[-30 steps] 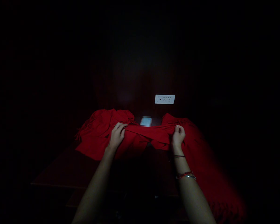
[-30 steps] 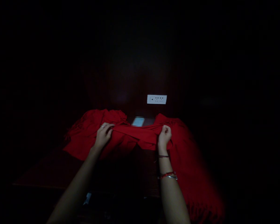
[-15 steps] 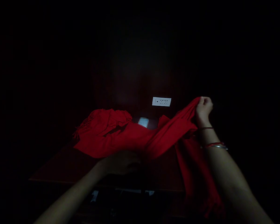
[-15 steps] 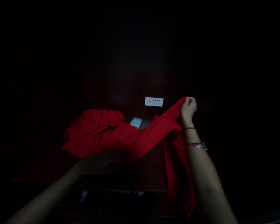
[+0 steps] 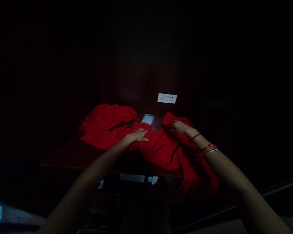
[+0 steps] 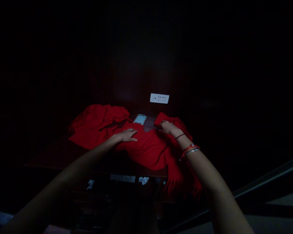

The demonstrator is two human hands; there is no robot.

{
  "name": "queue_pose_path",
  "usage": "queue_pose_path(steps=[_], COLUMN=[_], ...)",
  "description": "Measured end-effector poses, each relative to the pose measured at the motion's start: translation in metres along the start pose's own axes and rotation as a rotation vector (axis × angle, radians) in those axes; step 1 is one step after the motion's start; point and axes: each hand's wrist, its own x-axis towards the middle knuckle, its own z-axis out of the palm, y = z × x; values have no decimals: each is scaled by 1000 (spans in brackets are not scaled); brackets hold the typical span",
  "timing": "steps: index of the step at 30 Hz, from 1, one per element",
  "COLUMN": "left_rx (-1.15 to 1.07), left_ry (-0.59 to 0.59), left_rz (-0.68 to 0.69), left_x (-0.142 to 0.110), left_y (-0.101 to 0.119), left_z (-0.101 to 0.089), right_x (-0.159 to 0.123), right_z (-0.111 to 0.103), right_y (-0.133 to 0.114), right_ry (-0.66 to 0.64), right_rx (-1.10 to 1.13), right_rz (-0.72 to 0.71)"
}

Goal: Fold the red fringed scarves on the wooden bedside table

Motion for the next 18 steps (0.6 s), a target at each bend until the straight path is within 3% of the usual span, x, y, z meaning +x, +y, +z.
queue_pose_path(steps=[3, 8, 14, 18], left_rx=[50, 108, 104, 124], left_ry=[-9, 27, 48, 70], left_rz=[-100, -146, -103, -71], left_x=[3, 5, 6, 0], left_y=[-10, -21, -28, -33], left_z=[1, -9, -8, -10], right_x=[2, 17, 24, 23], right_z=[33, 59, 62, 46], right_y=[-27, -51, -68, -67], right_ry=[-201, -312, -489, -551], right_rx=[-65, -113, -123, -82], right_rz=[-101, -75, -39, -69])
